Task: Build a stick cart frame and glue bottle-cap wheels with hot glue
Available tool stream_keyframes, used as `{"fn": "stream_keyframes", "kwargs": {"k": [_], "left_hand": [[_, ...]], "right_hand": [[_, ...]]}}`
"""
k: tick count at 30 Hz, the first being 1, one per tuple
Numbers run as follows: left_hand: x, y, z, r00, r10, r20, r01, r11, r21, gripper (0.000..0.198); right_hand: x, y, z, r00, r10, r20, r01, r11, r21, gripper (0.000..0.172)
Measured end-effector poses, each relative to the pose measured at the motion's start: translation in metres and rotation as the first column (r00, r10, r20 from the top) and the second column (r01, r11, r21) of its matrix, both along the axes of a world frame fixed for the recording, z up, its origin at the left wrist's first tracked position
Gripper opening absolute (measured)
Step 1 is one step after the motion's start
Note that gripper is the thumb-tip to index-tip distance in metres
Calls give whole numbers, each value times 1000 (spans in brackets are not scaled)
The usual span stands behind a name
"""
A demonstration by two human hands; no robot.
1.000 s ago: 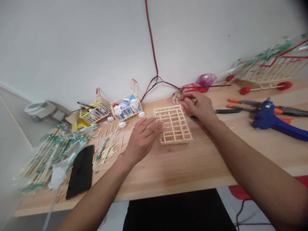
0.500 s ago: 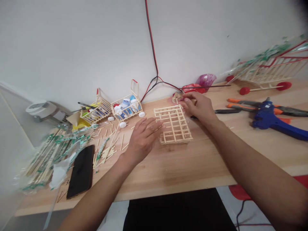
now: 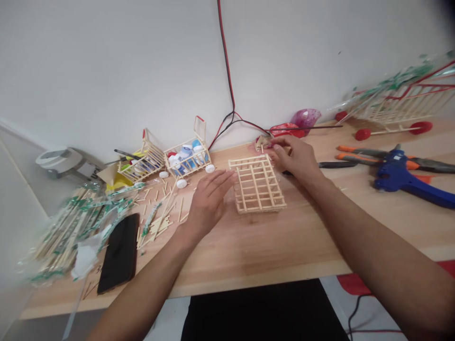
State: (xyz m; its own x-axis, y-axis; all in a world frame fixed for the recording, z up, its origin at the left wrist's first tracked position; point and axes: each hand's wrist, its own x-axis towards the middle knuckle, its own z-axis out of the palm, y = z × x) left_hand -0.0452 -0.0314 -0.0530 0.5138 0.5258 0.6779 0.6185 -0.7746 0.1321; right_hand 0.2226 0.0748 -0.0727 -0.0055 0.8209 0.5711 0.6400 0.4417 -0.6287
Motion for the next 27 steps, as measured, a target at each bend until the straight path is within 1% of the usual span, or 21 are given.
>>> {"fn": "stream_keyframes", "kwargs": {"k": [2,5,8,11,14,18,20,22,23,25,27], "left_hand": [[-2,2,-1,1000,15,4,-15,1000,10,57],[-4,4,-2,999,27,25,-28,997,65,55],[-5,6,-3,999,13,49,-19,994,110,52],[-5,7,-3,998,6,67,-14,993,119,49],[-6,7,-2,997,9,80,-19,992,127,48],[-8,9,-2,995,17,94,-31,989,143,46],[-9,9,-1,995,25,98,-39,989,144,45],[-10,9,-1,994,35,104,-50,988,144,44],[-11,9,-1,993,41,106,-56,988,143,44],[-11,10,0,993,49,108,-64,988,141,44],[-11,10,-1,993,49,104,-64,987,146,44]], "right_hand": [[0,0,0,1000,0,3,0,1000,4,21],[-1,0,0,1000,4,-18,-4,1000,17,23],[-2,-1,1,1000,-1,-29,2,999,44,23],[-2,-4,6,998,0,-57,5,996,92,25],[0,-10,18,993,-8,-120,25,990,138,26],[8,-26,43,979,-28,-204,63,985,163,26],[20,-41,56,983,-31,-182,64,982,179,28],[41,-59,64,987,-86,-132,106,982,158,29],[54,-68,66,983,-148,-105,162,975,149,29],[86,-86,62,950,-313,-6,313,947,75,28],[120,-101,51,881,-437,180,450,892,-35,25]]}}
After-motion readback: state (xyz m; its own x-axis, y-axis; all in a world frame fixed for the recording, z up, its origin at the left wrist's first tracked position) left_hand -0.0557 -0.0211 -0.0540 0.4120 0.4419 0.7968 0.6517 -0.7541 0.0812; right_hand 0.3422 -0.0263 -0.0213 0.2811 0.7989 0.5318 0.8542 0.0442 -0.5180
